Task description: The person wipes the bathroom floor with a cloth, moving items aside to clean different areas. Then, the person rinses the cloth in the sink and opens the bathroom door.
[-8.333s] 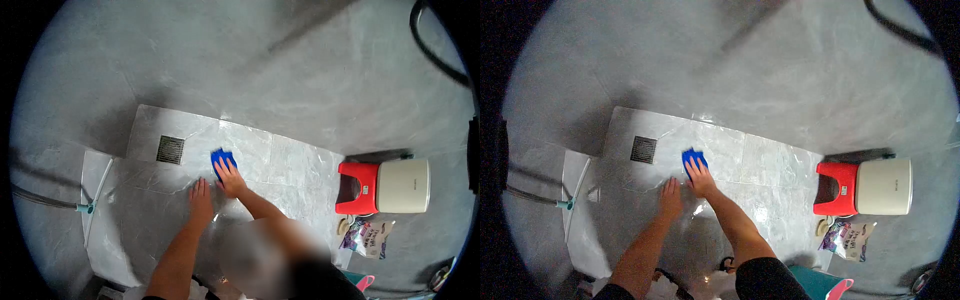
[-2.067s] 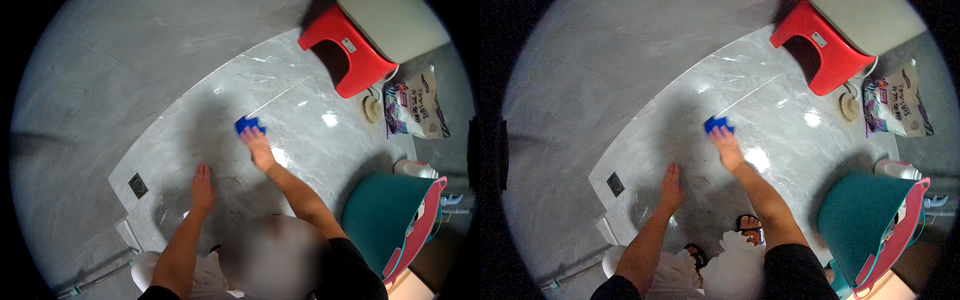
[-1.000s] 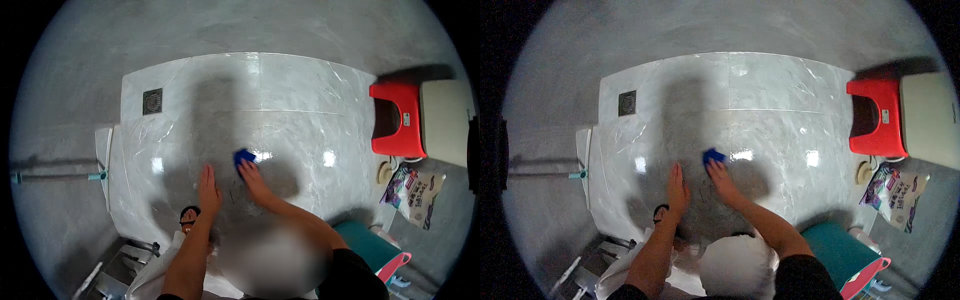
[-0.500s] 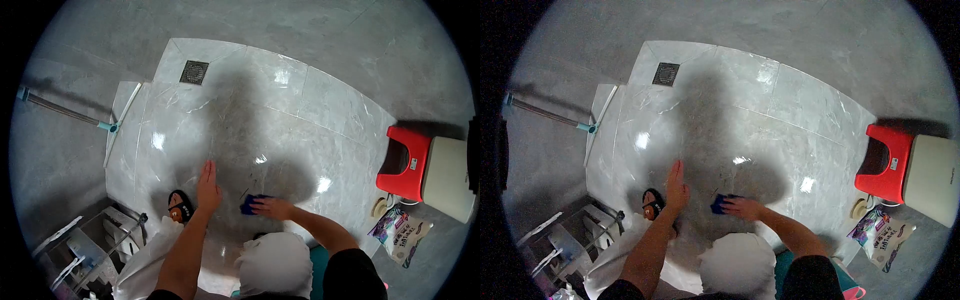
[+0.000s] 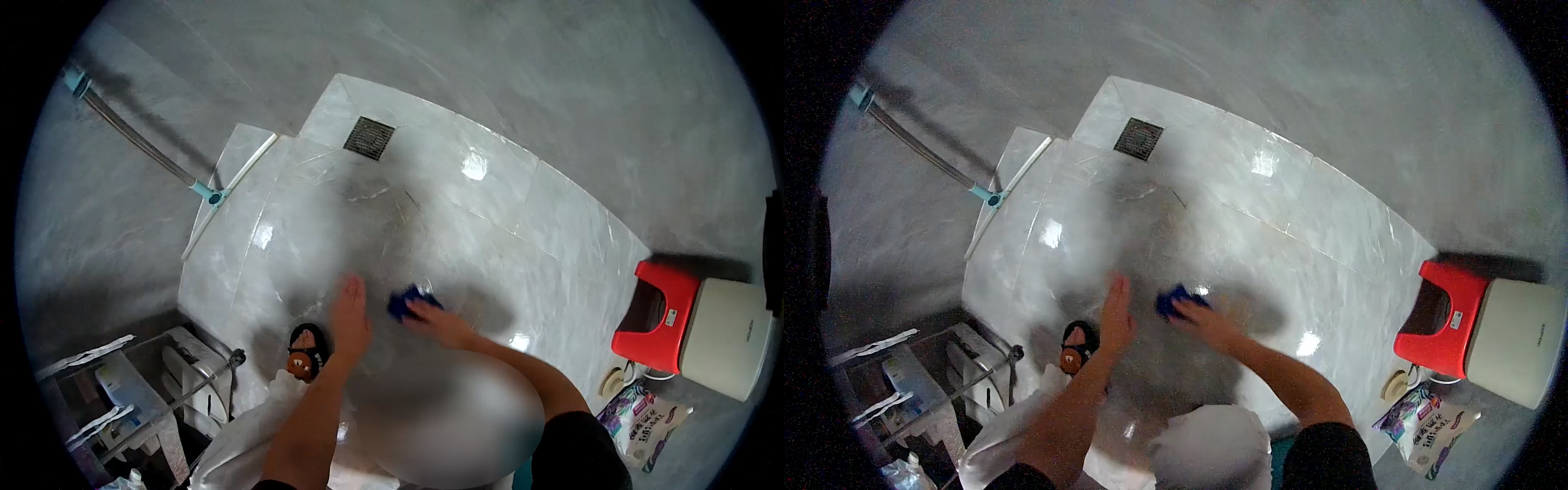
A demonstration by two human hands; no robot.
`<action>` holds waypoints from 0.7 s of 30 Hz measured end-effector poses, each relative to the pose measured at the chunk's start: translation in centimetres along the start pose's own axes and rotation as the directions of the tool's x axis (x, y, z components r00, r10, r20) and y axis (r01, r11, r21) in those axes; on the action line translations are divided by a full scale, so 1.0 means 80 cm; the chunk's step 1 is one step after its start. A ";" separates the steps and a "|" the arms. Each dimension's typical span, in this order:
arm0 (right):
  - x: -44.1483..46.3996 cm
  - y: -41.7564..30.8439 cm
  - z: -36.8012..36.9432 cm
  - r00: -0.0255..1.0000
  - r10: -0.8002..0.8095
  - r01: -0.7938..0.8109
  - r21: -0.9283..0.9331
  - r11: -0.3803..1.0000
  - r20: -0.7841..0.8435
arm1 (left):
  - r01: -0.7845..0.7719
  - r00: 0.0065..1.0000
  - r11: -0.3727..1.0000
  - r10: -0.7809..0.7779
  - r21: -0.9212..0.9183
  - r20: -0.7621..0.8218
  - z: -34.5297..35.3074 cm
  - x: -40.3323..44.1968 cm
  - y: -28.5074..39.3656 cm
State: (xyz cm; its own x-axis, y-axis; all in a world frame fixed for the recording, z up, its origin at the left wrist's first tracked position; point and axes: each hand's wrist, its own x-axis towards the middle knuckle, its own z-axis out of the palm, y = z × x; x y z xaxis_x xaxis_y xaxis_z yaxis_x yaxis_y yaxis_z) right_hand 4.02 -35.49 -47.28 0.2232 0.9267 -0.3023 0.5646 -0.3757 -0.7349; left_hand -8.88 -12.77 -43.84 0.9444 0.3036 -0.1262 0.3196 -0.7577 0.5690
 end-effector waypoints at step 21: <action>0.074 0.042 -0.039 0.768 0.196 -0.372 -0.175 0.912 -0.610 | 0.017 0.997 0.999 -0.013 -0.052 0.075 0.003 0.059 0.006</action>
State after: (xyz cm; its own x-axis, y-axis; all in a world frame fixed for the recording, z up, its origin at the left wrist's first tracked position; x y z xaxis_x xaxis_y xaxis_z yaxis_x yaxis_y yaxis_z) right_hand 9.70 -31.28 -49.64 0.7666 0.6421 -0.0055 0.5712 -0.6858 -0.4510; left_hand -4.24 -11.83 -44.37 0.9432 0.2692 -0.1946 0.3314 -0.7215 0.6080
